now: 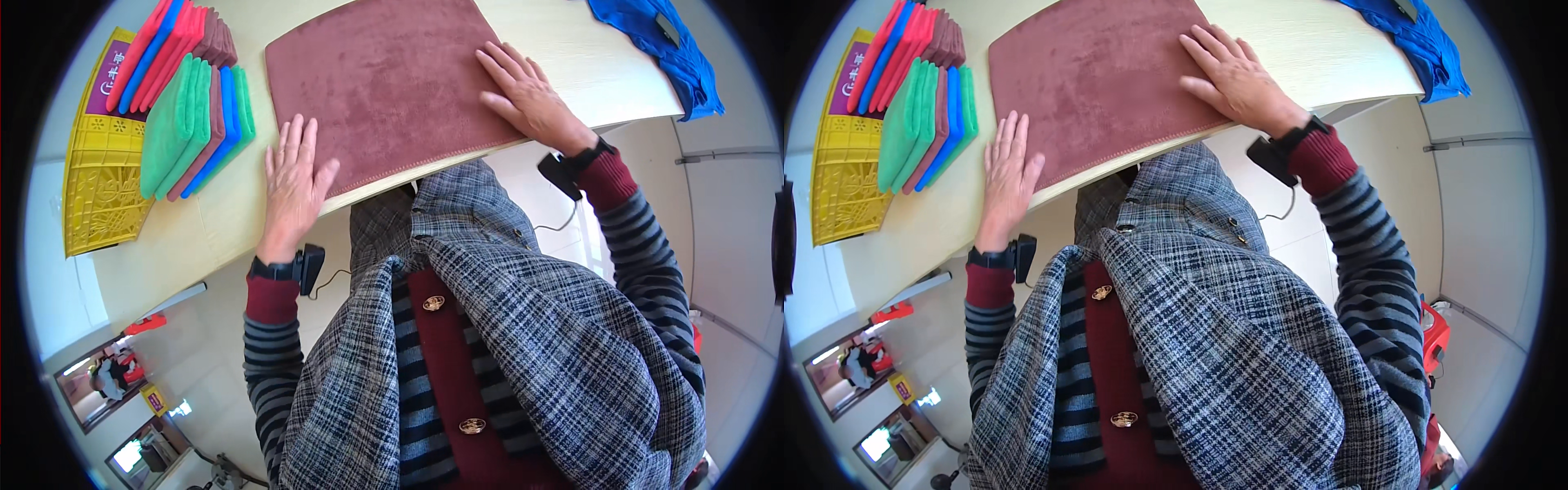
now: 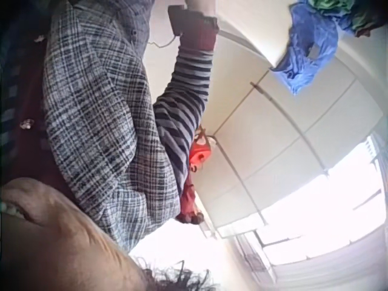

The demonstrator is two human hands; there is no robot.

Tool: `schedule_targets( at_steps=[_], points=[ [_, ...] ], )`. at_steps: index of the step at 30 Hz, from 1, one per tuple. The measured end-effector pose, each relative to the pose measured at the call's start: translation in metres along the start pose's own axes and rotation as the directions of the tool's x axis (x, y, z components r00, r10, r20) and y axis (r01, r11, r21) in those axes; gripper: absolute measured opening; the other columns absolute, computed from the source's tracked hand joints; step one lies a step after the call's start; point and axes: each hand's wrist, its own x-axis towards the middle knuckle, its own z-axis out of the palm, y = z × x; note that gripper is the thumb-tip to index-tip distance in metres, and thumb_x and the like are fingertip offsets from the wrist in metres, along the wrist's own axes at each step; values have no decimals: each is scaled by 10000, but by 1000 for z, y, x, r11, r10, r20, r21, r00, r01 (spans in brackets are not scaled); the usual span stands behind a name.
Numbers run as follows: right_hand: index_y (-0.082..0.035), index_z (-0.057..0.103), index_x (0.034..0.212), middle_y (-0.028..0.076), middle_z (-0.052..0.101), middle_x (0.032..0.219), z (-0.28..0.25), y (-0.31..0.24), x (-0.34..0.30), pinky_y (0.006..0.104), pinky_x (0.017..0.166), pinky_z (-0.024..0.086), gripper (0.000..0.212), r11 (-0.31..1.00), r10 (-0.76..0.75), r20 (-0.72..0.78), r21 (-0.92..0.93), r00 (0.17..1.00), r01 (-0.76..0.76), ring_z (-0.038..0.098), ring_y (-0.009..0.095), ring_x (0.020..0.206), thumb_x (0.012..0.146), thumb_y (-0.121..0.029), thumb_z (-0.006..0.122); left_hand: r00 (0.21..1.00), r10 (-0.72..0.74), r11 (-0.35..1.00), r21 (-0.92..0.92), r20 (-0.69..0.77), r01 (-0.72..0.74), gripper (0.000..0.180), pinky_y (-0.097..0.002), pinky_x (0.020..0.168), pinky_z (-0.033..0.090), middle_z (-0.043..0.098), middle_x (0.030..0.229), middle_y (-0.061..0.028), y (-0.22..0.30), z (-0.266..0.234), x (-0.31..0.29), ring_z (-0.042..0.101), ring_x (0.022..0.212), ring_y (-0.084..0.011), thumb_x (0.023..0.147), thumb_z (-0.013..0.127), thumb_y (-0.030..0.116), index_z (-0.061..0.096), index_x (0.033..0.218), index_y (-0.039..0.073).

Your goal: Folding colorful fabric cloths and stacking them on a table in an organized manner.

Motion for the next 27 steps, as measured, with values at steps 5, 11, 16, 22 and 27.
schedule_targets(
  at_steps=[5,11,16,22,27],
  points=[
    [-212,289,1585,78,248,1653,-25,-7,-33,474,1258,174,742,977,-206,73,-35,976,209,197,293,1535,980,-594,484,998,67,997,41,-2,-67,820,-536,1220,188,319,1609,-130,15,-13,-31,285,1492,-304,870,702,434,370,1540,97],
    [-190,407,1526,55,377,1593,-35,-11,-43,473,1197,337,756,965,-259,45,63,965,256,339,275,1480,853,-245,745,976,146,989,51,-161,-139,645,-525,1158,321,558,1340,-111,17,-14,-51,524,1262,-298,713,819,162,578,1306,77],
    [-128,588,1378,69,580,1428,-60,-21,-55,442,1113,447,544,947,-311,6,83,951,309,518,290,1353,855,-54,716,941,213,976,13,-263,-217,364,-506,1094,391,656,1089,-96,12,-14,-74,619,1076,-304,703,760,-13,675,1050,52],
    [-61,685,1225,93,711,1131,-118,-20,-32,380,1003,514,321,858,-198,239,511,950,50,663,226,1088,908,-18,669,984,17,918,-387,-176,-85,271,-401,979,470,675,1002,-64,13,-62,-65,647,1014,-245,723,693,-73,682,972,34],
    [-7,700,1163,96,713,934,-119,17,47,323,838,554,240,821,-91,364,554,927,-137,666,133,856,994,-161,626,908,-419,587,-763,1,271,219,-244,820,502,694,991,-20,-15,-79,12,620,899,-89,877,737,55,692,1072,-33]
  ],
)
